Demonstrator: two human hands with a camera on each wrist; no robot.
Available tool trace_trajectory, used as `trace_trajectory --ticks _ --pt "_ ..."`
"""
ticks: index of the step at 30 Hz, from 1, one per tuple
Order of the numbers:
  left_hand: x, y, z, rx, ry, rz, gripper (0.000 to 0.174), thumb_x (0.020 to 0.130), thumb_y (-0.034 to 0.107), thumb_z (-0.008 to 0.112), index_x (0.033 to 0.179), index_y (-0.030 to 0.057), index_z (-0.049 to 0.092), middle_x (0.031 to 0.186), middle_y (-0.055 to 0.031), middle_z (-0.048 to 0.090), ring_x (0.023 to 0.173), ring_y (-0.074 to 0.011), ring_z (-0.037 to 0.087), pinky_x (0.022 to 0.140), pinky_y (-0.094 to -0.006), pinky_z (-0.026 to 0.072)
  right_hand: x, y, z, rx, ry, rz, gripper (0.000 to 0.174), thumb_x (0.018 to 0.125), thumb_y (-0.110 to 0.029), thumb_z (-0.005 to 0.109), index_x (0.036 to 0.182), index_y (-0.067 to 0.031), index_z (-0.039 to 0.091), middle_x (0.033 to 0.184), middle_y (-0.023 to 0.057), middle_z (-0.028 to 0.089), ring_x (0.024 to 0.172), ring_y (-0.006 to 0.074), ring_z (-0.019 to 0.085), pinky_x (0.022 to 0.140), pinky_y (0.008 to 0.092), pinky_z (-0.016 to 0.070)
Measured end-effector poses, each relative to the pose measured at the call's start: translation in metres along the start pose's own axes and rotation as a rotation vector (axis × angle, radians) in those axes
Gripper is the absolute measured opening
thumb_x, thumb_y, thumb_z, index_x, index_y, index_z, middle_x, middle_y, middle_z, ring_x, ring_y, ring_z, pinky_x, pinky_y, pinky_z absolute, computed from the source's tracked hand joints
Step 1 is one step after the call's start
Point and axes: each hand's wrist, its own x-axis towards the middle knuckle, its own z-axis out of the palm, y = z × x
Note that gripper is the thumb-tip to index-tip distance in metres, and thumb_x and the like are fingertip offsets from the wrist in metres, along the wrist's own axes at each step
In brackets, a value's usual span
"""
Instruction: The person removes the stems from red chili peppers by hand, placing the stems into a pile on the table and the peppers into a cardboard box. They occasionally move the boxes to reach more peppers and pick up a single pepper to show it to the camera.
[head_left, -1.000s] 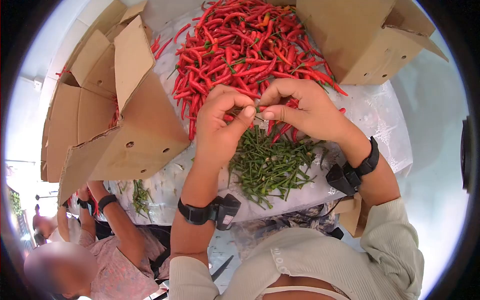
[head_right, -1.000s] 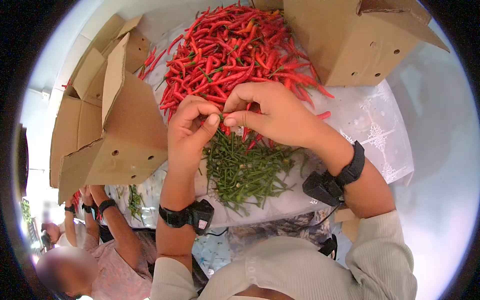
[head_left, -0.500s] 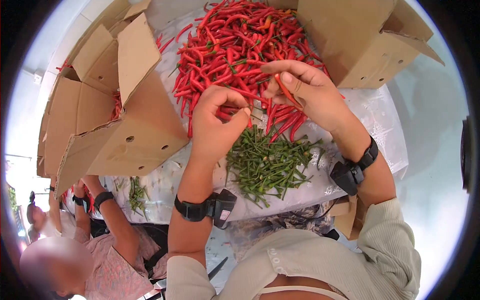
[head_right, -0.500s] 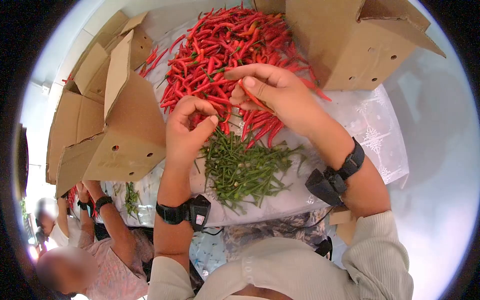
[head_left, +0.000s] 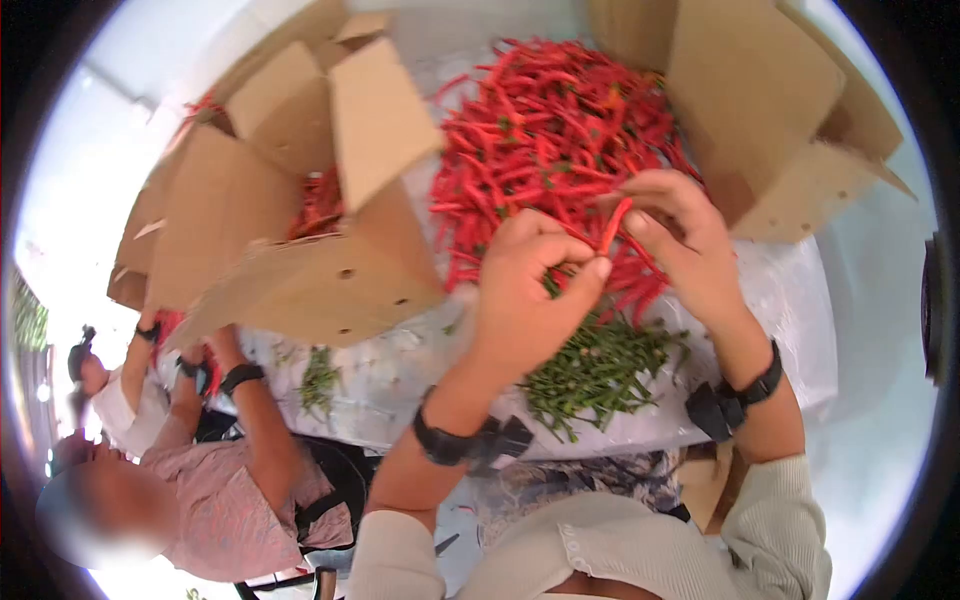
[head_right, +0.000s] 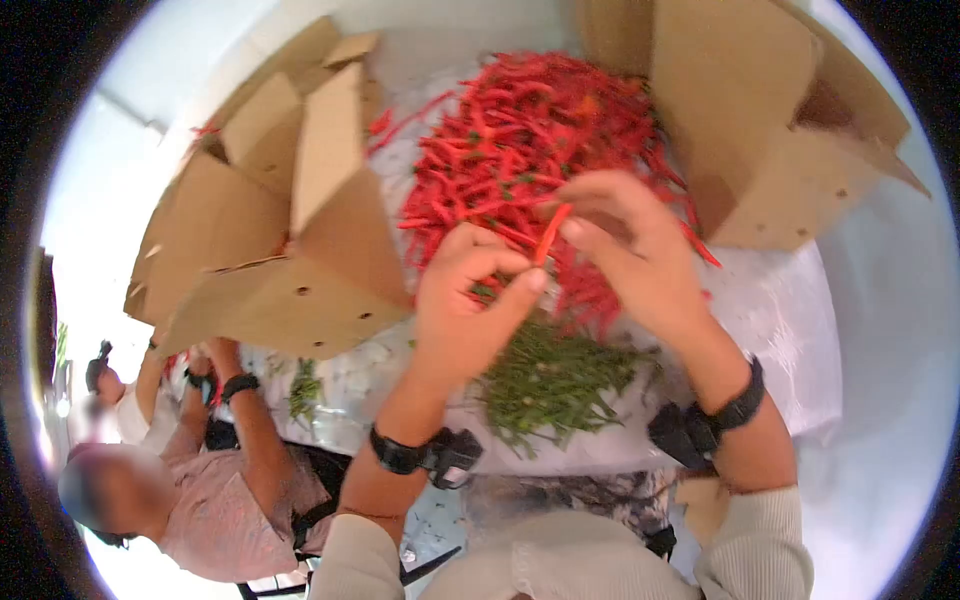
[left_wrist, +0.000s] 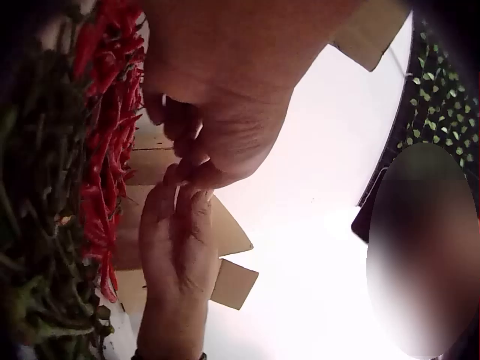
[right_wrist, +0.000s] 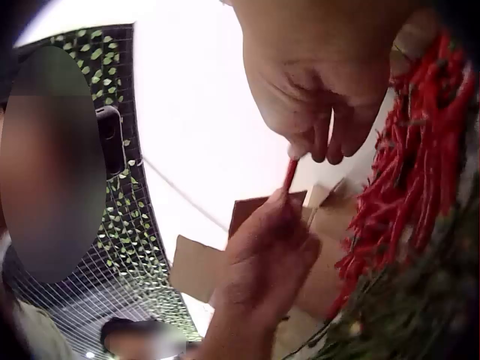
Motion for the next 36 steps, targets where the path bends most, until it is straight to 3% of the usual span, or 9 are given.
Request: trace_trajectory --ticks 3,6,11,13,16,20,23,27,36 --pt "0.002 0.045 -0.022 0.276 0.189 0.188 0.012 0.072 0.012 0.076 0.074 0.0058 0.066 0.079 -0.0063 0.056 0.074 -0.0234 0.054 0.064 -0.0338 0.0424 0.003 -0.012 -0.022 -0.517 -0.009 0.086 0.035 0.077 -0.002 0.072 0.110 -0.0037 0.059 0.095 0.0090 0.066 0.088 0.0139 0.062 0.073 0.0282 0.0487" --pt "-0.003 0.099 -0.058 0.721 0.369 0.403 0.015 0.072 0.011 0.077 0.075 0.0058 0.064 0.079 -0.0069 0.058 0.075 -0.0223 0.055 0.068 -0.0313 0.0436 0.006 -0.031 -0.048 -0.740 -0.451 0.369 0.046 0.062 0.002 0.078 0.105 -0.0048 0.063 0.090 0.0103 0.064 0.081 0.0181 0.061 0.070 0.0301 0.0486" --pt "0.021 0.122 -0.135 1.360 0.652 0.220 0.016 0.073 0.021 0.075 0.072 0.0091 0.064 0.077 -0.0058 0.057 0.074 -0.0262 0.056 0.068 -0.0380 0.0437 -0.005 -0.014 -0.057 -0.845 -0.532 -0.001 0.047 0.053 0.001 0.078 0.098 -0.0053 0.066 0.087 0.0073 0.059 0.078 0.0215 0.057 0.067 0.0338 0.0477" --pt "0.035 0.115 -0.156 1.380 0.580 -0.094 0.016 0.078 0.024 0.072 0.075 0.0091 0.065 0.077 -0.0074 0.060 0.075 -0.0261 0.057 0.071 -0.0381 0.0445 -0.009 -0.005 -0.052 -0.891 -0.528 -0.064 0.045 0.054 0.000 0.078 0.096 -0.0052 0.066 0.088 0.0086 0.059 0.083 0.0252 0.057 0.070 0.0362 0.0479" --pt "0.039 0.114 -0.159 1.191 0.592 -0.197 0.018 0.079 0.023 0.073 0.077 0.0074 0.066 0.081 -0.0074 0.061 0.075 -0.0241 0.057 0.071 -0.0350 0.0448 -0.007 0.005 -0.050 -0.944 -0.487 -0.130 0.037 0.058 -0.001 0.077 0.093 -0.0051 0.067 0.089 0.0110 0.060 0.089 0.0298 0.058 0.075 0.0394 0.0480" --pt "0.008 0.114 -0.099 0.909 0.719 0.381 0.012 0.081 0.016 0.070 0.079 0.0051 0.065 0.079 -0.0067 0.061 0.070 -0.0202 0.057 0.065 -0.0309 0.0449 -0.004 0.006 -0.041 -0.908 -0.403 -0.105 0.026 0.067 -0.001 0.072 0.093 -0.0050 0.068 0.087 0.0116 0.060 0.087 0.0306 0.058 0.076 0.0390 0.0480" --pt "-0.006 0.111 -0.052 0.571 0.113 0.299 0.007 0.084 0.011 0.066 0.082 0.0044 0.064 0.075 -0.0059 0.061 0.063 -0.0158 0.055 0.059 -0.0285 0.0438 -0.001 0.009 -0.042 -0.904 -0.293 -0.158 0.023 0.072 -0.001 0.070 0.095 -0.0048 0.068 0.086 0.0112 0.061 0.083 0.0280 0.059 0.072 0.0363 0.0484" --pt "0.009 0.047 -0.025 0.109 -0.236 -0.147 0.011 0.084 0.011 0.068 0.085 0.0011 0.064 0.070 -0.0035 0.060 0.062 -0.0114 0.054 0.057 -0.0245 0.0421 0.003 0.014 -0.037 -0.810 -0.094 -0.157 0.019 0.080 -0.007 0.069 0.099 -0.0037 0.068 0.090 0.0110 0.065 0.078 0.0215 0.063 0.067 0.0331 0.0493" --pt "0.005 -0.042 -0.015 -0.156 0.034 -0.280 0.012 0.087 0.014 0.069 0.091 0.0025 0.065 0.078 0.0039 0.055 0.067 -0.0030 0.047 0.062 -0.0194 0.0388 0.007 0.001 -0.020 0.082 -0.013 0.344 0.021 0.089 -0.022 0.069 0.094 -0.0021 0.066 0.083 0.0011 0.066 0.074 0.0078 0.061 0.065 0.0218 0.0484"
